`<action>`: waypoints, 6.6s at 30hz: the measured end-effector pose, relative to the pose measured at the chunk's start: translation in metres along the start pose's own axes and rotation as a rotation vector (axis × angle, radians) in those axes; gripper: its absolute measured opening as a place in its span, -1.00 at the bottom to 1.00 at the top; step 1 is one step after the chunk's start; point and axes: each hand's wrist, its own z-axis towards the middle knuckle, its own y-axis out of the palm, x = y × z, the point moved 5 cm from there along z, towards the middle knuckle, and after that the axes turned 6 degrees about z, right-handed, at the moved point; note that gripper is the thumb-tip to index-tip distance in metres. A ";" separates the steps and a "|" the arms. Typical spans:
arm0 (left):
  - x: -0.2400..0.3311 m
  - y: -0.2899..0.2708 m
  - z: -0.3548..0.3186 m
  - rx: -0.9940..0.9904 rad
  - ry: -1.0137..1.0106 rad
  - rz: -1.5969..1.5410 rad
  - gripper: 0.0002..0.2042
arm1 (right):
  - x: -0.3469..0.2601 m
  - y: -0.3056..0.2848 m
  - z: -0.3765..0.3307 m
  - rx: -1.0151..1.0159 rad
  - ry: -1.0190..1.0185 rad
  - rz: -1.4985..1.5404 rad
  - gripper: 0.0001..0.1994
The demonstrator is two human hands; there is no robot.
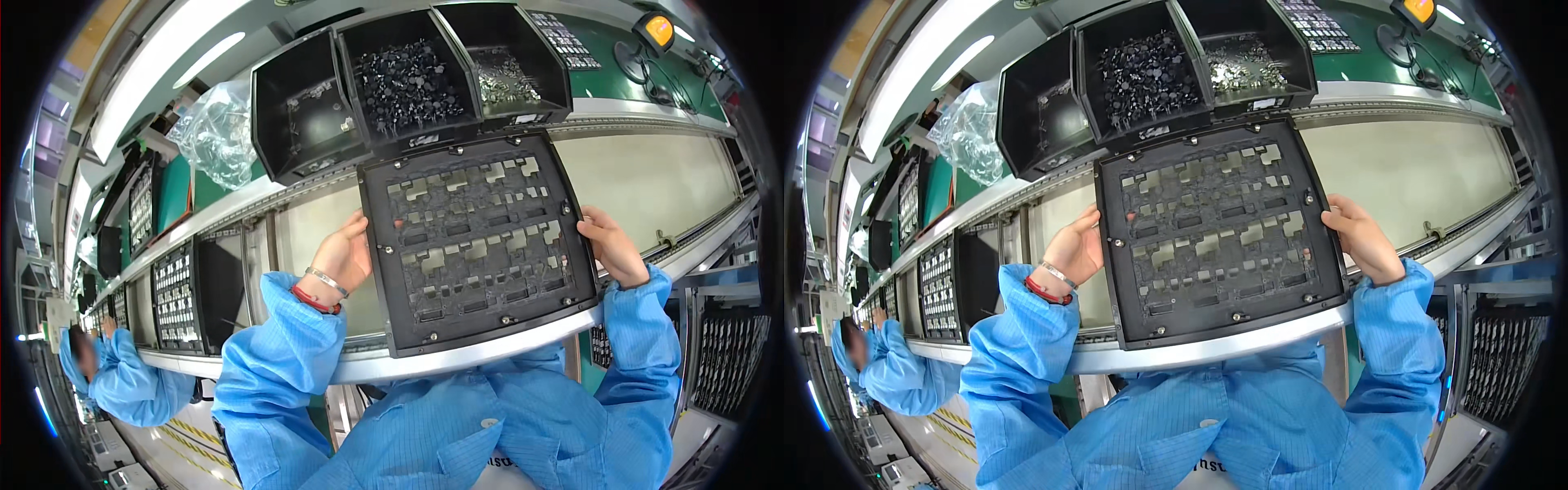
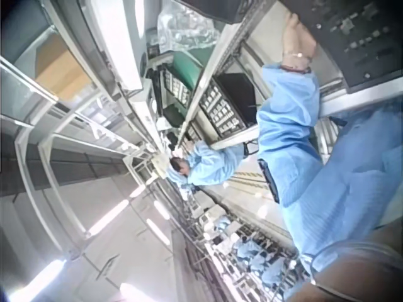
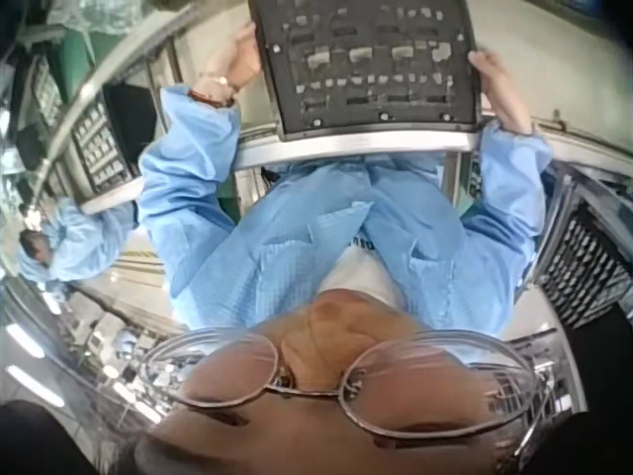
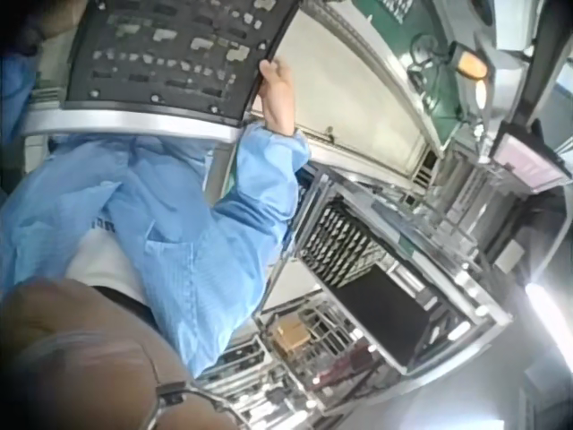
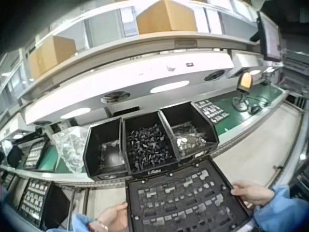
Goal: The recorder is manually placing small electronic components onto a circuit board tray at an assembly station.
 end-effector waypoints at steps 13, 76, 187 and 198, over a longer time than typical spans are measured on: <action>-0.012 0.023 0.039 0.035 0.028 -0.050 -0.62 | -0.042 -0.044 0.010 0.264 -0.228 -1.075 -0.62; 0.062 0.245 -0.143 -1.127 1.175 0.856 -0.72 | 0.039 -0.290 -0.400 1.377 -1.044 0.455 -0.41; 0.003 0.076 -0.030 0.079 0.829 0.762 -0.38 | -0.030 -0.054 -0.063 0.302 -0.448 0.187 -0.47; -0.010 0.079 -0.035 0.046 0.789 0.822 -0.45 | -0.026 -0.043 -0.037 0.343 -0.434 0.072 -0.55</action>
